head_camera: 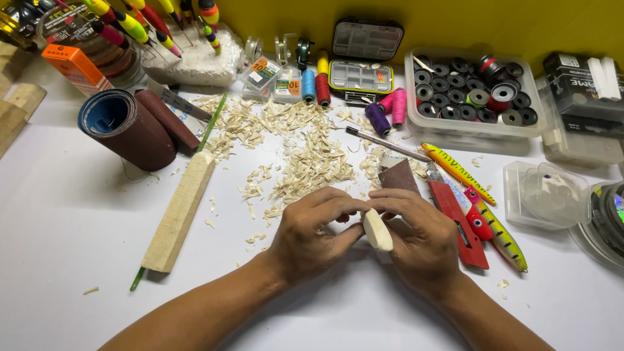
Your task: The person sands a small, light-colored wooden piece using a sanding block to smooth its surface. They then pick up a spool of red thread, unwind a length of it, and thread it through a needle, preparing to sew or wrap the wooden piece.
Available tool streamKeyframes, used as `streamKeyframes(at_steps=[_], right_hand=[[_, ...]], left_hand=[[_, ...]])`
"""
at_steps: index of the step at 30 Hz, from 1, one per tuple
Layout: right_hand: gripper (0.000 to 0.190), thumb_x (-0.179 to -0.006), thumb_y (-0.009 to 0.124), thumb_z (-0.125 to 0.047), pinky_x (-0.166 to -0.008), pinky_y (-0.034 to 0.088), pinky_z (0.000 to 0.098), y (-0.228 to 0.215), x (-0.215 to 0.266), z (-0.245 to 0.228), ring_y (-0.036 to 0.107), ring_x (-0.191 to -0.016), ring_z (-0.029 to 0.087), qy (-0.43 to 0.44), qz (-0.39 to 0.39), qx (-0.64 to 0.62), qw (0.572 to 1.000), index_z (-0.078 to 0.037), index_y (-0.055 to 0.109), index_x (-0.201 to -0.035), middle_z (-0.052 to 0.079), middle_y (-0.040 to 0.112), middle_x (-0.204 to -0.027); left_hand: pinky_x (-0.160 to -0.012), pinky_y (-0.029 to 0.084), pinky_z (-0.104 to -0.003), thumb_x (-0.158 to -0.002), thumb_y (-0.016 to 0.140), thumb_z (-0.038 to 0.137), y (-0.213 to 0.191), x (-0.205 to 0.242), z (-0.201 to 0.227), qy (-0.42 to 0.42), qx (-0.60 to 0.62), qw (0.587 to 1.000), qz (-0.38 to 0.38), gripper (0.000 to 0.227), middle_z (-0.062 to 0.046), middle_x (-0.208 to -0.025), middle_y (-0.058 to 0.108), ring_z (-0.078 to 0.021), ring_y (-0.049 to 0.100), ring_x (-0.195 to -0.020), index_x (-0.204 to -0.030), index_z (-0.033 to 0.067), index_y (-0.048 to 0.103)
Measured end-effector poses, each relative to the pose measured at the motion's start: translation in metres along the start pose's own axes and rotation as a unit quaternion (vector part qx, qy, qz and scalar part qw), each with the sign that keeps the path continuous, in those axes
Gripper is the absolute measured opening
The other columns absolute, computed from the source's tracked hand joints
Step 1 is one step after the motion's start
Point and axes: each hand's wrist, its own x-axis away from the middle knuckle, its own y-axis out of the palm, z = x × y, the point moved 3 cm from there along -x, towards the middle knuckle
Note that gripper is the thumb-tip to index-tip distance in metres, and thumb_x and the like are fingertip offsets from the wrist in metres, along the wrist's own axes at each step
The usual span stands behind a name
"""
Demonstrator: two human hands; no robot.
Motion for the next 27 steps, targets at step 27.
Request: streamKeyframes(at_steps=[27], right_hand=[[0.025, -0.083, 0.078, -0.005, -0.071, 0.06, 0.021, -0.008, -0.005, 0.012, 0.072, -0.078, 0.012, 0.112, -0.026, -0.008, 0.993, -0.003, 0.076, -0.107, 0.009, 0.078, -0.104]], left_hand=[[-0.077, 0.063, -0.029, -0.076, 0.065, -0.005, -0.005, -0.005, -0.015, -0.115, -0.009, 0.993, -0.022, 0.026, -0.01, -0.093, 0.078, -0.021, 0.076, -0.082, -0.099, 0.0033, 0.075]])
